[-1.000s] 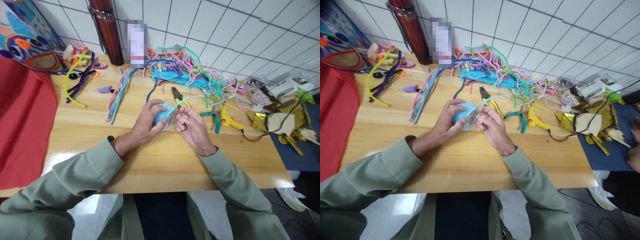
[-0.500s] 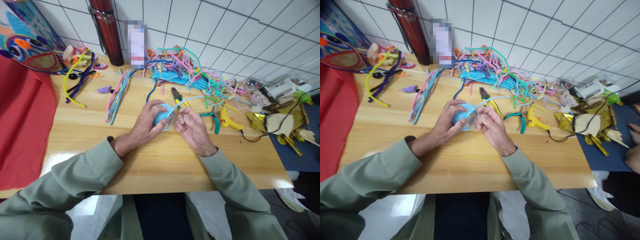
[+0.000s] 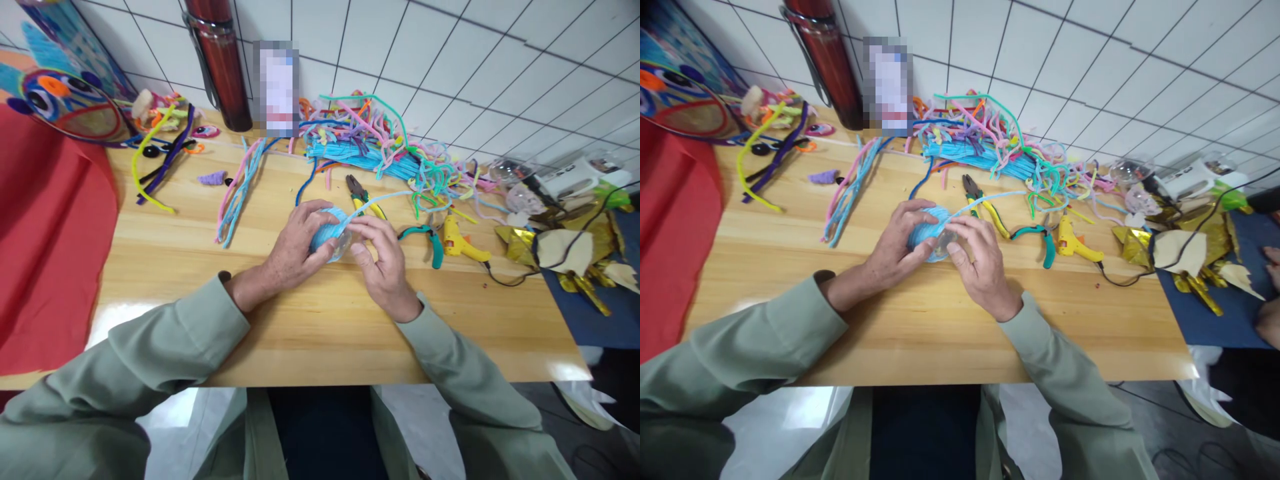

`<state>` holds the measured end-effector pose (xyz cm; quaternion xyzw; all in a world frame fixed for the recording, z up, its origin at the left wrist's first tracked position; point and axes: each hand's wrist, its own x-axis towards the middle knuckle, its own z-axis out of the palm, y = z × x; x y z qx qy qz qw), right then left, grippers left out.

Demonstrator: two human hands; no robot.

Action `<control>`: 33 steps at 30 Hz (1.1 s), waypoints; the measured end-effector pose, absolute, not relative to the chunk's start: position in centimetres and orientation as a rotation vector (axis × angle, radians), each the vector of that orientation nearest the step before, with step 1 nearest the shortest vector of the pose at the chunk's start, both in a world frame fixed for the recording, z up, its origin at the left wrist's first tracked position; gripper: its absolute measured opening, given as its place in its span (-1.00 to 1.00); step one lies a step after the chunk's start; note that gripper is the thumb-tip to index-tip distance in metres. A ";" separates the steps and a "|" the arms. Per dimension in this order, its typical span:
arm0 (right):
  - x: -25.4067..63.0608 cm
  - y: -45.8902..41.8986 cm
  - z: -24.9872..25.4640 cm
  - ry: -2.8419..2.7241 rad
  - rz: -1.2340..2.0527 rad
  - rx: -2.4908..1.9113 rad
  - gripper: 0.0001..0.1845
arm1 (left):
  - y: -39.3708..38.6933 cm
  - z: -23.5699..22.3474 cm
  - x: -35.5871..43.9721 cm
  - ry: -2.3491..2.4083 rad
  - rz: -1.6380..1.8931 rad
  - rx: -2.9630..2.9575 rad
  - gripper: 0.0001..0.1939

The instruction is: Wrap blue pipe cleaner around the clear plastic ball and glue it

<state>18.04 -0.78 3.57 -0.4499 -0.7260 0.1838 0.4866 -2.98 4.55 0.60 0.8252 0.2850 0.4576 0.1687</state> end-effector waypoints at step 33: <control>18.5 -0.4 3.4 -1.948 0.345 -1.070 -0.64 | 4.6 0.5 -3.1 0.841 1.283 2.312 -0.68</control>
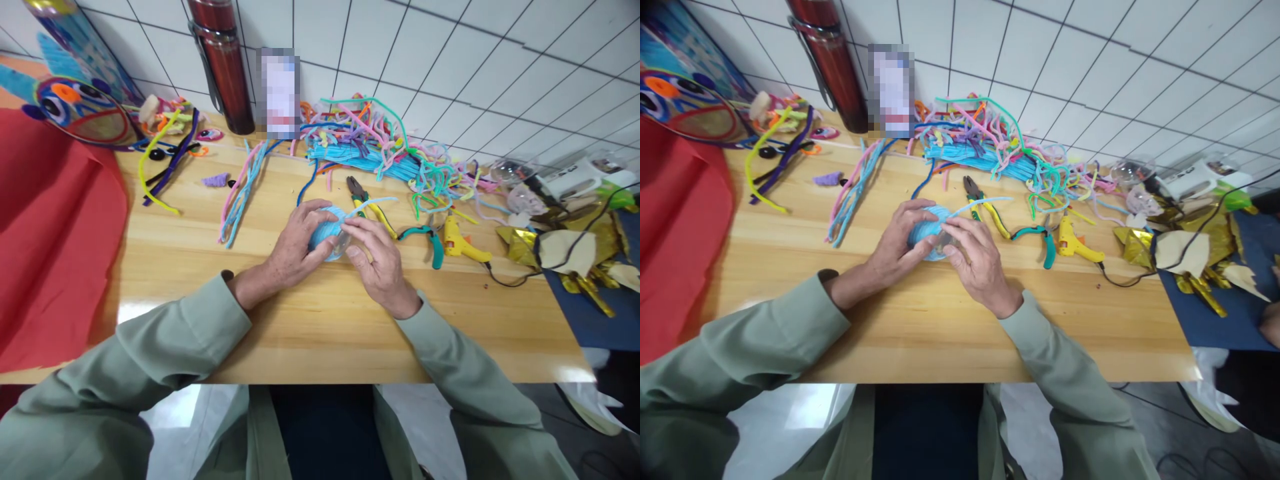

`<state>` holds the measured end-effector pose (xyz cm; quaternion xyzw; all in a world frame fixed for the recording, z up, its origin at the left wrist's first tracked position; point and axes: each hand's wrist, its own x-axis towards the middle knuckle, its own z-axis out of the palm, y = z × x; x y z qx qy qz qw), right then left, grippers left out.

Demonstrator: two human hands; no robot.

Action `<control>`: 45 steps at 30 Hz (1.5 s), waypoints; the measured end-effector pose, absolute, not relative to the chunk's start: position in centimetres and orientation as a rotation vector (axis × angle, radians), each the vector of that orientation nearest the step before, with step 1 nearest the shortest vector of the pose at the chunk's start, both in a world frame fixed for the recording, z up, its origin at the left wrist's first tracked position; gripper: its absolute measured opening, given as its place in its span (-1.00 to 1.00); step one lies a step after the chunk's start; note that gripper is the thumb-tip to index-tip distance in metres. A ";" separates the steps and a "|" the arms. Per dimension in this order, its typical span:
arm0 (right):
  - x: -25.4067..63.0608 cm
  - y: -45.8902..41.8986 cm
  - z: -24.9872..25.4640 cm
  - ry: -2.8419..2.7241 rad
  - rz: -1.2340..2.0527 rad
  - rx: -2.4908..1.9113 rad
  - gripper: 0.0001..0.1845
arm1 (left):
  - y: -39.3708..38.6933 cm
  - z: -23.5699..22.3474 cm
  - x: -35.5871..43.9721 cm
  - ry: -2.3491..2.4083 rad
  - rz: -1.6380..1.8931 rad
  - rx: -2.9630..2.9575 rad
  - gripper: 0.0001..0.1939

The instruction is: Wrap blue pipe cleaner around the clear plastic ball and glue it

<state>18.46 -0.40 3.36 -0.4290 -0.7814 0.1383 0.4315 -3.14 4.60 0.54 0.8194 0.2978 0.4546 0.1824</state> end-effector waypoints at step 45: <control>17.7 -2.4 4.2 -1.565 0.750 -0.874 -0.75 | -2.3 6.8 -0.7 0.740 1.108 1.539 -0.87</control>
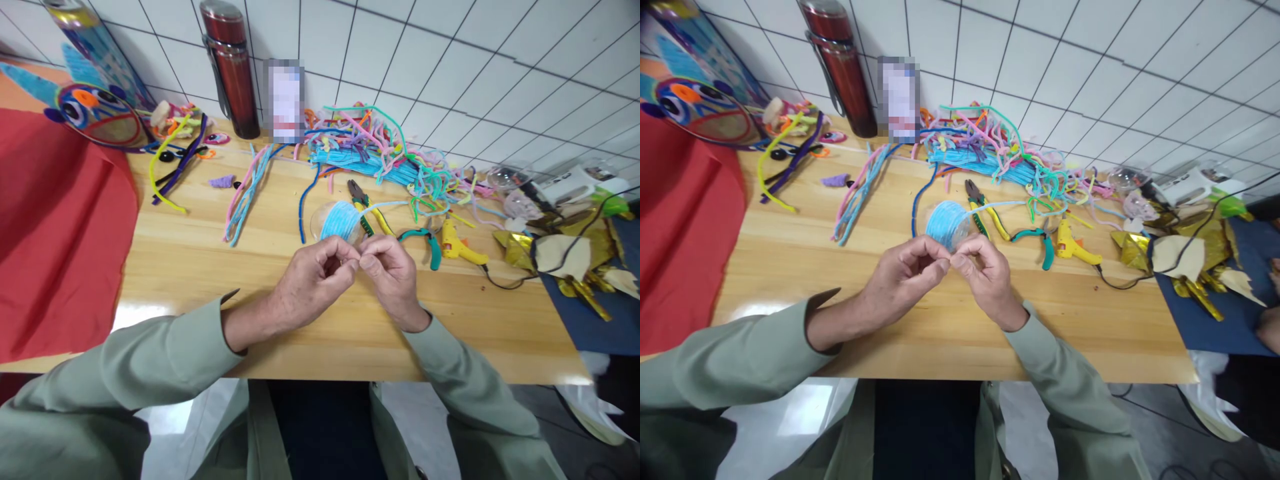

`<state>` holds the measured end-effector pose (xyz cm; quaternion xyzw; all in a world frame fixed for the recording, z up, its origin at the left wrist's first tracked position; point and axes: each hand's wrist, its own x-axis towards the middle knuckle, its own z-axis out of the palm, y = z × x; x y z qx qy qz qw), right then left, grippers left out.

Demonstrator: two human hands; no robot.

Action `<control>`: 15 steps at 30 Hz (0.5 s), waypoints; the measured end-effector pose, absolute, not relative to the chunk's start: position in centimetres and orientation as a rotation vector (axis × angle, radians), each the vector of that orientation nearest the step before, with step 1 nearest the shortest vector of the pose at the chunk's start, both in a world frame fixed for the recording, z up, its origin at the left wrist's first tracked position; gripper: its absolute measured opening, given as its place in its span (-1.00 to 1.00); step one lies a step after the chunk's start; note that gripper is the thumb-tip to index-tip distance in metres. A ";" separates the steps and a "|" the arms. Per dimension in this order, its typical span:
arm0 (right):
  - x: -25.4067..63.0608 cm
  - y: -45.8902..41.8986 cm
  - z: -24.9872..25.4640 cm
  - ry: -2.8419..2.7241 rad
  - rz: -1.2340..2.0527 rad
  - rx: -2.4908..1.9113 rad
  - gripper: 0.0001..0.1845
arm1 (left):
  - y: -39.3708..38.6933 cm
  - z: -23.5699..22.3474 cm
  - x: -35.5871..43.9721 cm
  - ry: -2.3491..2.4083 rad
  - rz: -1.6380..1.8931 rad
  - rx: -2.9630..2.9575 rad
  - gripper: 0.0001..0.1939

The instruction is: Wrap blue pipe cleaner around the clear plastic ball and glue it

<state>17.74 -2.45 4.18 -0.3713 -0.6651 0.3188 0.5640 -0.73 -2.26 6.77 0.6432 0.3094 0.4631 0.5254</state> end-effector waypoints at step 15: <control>17.9 -2.8 4.6 -1.545 0.758 -0.897 -0.71 | -2.5 7.6 -0.8 0.727 1.061 1.441 -0.83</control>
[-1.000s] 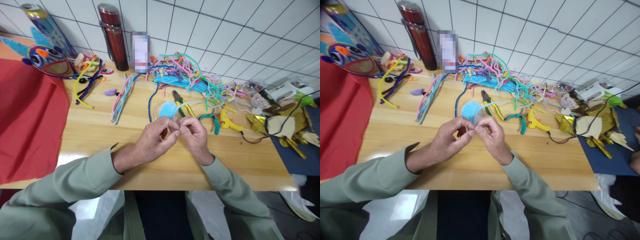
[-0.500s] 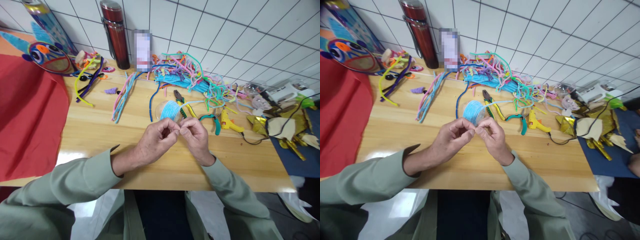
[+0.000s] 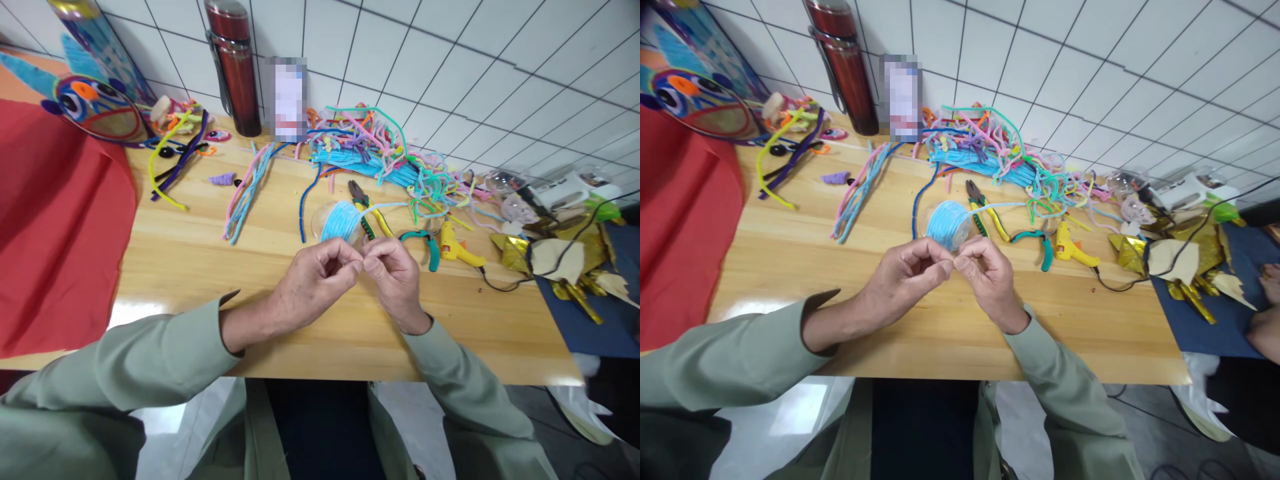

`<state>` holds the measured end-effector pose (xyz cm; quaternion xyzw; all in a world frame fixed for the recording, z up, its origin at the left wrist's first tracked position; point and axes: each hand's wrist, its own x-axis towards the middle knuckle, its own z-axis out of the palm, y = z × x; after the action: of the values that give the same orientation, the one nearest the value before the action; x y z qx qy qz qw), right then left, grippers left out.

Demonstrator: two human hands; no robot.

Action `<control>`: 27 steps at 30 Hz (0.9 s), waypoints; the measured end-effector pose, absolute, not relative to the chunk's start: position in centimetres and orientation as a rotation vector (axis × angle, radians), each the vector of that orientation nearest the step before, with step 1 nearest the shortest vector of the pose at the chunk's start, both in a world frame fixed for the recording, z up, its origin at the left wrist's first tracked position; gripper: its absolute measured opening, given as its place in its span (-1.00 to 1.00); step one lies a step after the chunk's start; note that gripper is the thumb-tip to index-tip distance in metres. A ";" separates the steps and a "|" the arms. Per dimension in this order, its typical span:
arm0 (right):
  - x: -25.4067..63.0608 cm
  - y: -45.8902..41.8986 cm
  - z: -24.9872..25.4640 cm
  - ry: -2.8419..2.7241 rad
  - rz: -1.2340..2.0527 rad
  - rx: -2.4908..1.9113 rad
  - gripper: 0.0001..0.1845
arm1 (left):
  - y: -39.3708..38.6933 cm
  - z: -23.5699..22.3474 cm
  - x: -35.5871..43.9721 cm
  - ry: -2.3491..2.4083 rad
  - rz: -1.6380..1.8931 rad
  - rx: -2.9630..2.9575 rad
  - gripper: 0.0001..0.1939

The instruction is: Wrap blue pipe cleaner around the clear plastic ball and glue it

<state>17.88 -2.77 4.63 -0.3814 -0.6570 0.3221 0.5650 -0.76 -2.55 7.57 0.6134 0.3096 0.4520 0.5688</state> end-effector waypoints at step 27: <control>18.6 -2.2 4.5 -1.593 0.754 -0.907 -0.64 | -2.4 7.8 -1.0 0.679 0.885 1.289 -0.85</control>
<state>18.63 -2.24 4.50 -0.3830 -0.6723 0.3181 0.5478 -1.03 -2.42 7.79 0.5691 0.2997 0.3910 0.6583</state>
